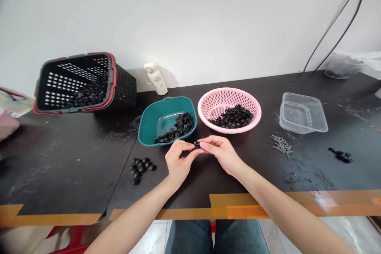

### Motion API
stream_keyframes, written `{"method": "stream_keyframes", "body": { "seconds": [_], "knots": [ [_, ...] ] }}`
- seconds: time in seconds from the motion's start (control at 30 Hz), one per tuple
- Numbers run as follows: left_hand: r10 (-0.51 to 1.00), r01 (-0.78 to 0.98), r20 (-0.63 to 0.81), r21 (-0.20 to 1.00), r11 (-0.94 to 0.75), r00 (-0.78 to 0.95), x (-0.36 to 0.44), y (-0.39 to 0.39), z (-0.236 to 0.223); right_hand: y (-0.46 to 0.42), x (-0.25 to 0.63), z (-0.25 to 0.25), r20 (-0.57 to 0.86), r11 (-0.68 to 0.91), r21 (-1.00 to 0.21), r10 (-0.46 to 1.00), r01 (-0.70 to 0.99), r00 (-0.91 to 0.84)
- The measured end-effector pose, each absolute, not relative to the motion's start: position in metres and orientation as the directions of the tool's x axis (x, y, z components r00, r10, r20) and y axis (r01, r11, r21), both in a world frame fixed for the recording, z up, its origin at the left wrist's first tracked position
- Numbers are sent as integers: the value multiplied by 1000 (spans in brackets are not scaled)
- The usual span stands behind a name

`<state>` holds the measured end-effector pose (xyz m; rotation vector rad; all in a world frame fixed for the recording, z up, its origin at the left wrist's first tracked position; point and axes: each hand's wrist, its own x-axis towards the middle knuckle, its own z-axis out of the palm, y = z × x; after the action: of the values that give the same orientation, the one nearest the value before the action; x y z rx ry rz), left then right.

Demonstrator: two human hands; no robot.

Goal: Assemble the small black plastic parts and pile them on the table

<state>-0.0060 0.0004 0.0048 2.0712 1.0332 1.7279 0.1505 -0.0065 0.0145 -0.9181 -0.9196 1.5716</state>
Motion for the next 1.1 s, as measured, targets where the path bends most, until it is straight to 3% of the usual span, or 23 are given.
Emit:
{"method": "stream_keyframes", "body": {
  "seconds": [0.23, 0.43, 0.53, 0.77, 1.1],
  "knots": [
    [761, 313, 645, 710, -631, 73, -4, -3, 5, -8, 151, 18, -128, -192, -891, 975, -411, -180],
    [948, 47, 313, 948, -315, 58, 1, -1, 8, -7, 153, 19, -127, -198, -883, 974, -425, -189],
    [947, -25, 302, 953, -301, 111, 1, -1, 8, -7, 153, 20, -125, -202, -884, 971, -422, -204],
    [925, -10, 287, 956, -293, 249, -1, -5, 11, -6, 159, 19, -98, -192, -899, 964, -394, -245],
    [945, -123, 177, 981, -148, 276, -3, 2, 3, -1, 170, 12, -14, -141, -935, 931, -324, -365]
  ]
}}
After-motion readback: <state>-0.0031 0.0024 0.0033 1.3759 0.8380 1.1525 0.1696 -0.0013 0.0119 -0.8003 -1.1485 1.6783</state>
